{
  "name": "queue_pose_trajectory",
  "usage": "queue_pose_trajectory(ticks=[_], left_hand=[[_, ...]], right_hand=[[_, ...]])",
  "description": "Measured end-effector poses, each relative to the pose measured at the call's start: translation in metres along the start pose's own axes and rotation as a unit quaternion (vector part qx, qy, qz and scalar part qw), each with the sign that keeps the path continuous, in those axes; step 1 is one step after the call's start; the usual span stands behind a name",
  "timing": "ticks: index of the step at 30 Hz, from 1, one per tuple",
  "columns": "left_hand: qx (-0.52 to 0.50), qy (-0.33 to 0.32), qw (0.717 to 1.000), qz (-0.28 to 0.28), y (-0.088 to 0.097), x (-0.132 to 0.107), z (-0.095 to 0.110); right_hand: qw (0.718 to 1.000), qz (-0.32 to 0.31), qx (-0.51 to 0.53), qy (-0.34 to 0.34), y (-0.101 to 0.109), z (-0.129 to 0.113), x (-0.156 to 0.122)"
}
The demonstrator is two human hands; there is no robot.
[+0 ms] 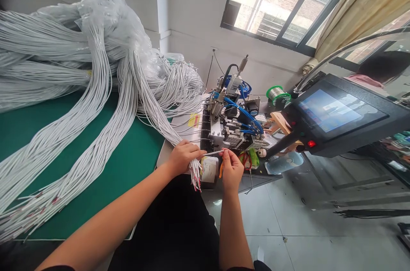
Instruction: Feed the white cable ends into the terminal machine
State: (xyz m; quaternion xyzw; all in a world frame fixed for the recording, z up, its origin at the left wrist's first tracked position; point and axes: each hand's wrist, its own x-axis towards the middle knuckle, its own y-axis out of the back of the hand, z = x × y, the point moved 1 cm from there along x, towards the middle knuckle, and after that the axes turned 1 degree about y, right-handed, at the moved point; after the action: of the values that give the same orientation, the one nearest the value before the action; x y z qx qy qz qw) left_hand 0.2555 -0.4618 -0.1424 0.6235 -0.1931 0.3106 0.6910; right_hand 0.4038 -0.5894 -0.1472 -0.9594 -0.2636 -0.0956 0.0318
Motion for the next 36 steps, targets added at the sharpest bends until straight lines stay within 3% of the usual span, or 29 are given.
queue_pose_trajectory(ticks=[4, 8, 11, 14, 17, 20, 28, 36], left_hand=[[0.005, 0.003, 1.000, -0.010, -0.002, -0.001, 0.000], [0.020, 0.007, 1.000, -0.011, -0.002, 0.000, 0.000], [0.027, 0.014, 1.000, -0.007, -0.001, 0.000, 0.001], [0.040, 0.021, 0.999, -0.016, -0.001, 0.001, 0.002], [0.046, 0.028, 0.998, -0.017, -0.002, 0.001, 0.003], [0.045, 0.032, 0.998, -0.016, -0.003, 0.001, 0.002], [0.069, 0.051, 0.996, -0.038, -0.007, 0.001, 0.003], [0.079, 0.078, 0.993, -0.038, -0.010, 0.002, 0.004]], right_hand=[[0.995, -0.070, 0.056, -0.049, 0.004, 0.001, 0.009], [0.992, -0.113, -0.002, -0.057, 0.012, 0.006, 0.019], [0.983, -0.123, -0.139, 0.005, 0.015, 0.008, 0.024], [0.948, -0.128, -0.276, 0.096, 0.014, 0.006, 0.025], [0.921, -0.150, -0.327, 0.151, 0.011, 0.004, 0.026], [0.918, -0.159, -0.328, 0.159, 0.009, 0.004, 0.029], [0.954, -0.234, -0.174, 0.065, 0.002, 0.029, 0.044], [0.973, -0.206, -0.036, -0.101, -0.005, 0.039, 0.043]])
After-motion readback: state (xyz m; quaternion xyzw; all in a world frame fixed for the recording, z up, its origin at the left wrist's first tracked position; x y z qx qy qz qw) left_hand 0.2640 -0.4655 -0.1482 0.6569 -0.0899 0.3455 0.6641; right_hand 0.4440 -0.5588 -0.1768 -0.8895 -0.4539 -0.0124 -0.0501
